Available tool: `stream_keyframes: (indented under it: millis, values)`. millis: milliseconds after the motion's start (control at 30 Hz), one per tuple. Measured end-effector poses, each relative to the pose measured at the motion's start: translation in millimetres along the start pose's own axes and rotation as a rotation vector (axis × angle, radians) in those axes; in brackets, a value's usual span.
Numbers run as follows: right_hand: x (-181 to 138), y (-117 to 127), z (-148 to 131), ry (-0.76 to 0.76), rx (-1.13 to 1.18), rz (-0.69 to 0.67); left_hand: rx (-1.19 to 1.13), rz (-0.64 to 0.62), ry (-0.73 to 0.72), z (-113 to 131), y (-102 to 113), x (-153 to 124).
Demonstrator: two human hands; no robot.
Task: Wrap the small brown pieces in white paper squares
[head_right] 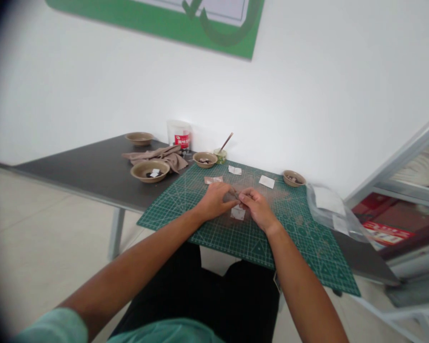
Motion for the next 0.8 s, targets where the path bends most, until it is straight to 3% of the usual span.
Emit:
stream_keyframes:
  millis: [333,600,800]
  values:
    - [7.3,-0.8,4.7,-0.049,0.126,-0.067,0.024,0.026,-0.048,3.3,-0.3,1.0]
    - [40.7,9.2,-13.0,-0.056,0.259,-0.115,-0.029,0.042,-0.060,-19.6,-4.4,32.0]
    - [51.8,8.4,-7.7,-0.020,0.416,-0.078,-0.172,0.108,0.006,-31.5,-16.1,42.0]
Point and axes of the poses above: each hand's wrist, its own x-axis towards the middle knuckle, its own y-axis out of the back of the hand, z = x × y, the point moved 3 cm from there along x, towards the middle knuckle, and after that the axes turned 13 degrees about -y, right-handed, at the moved point
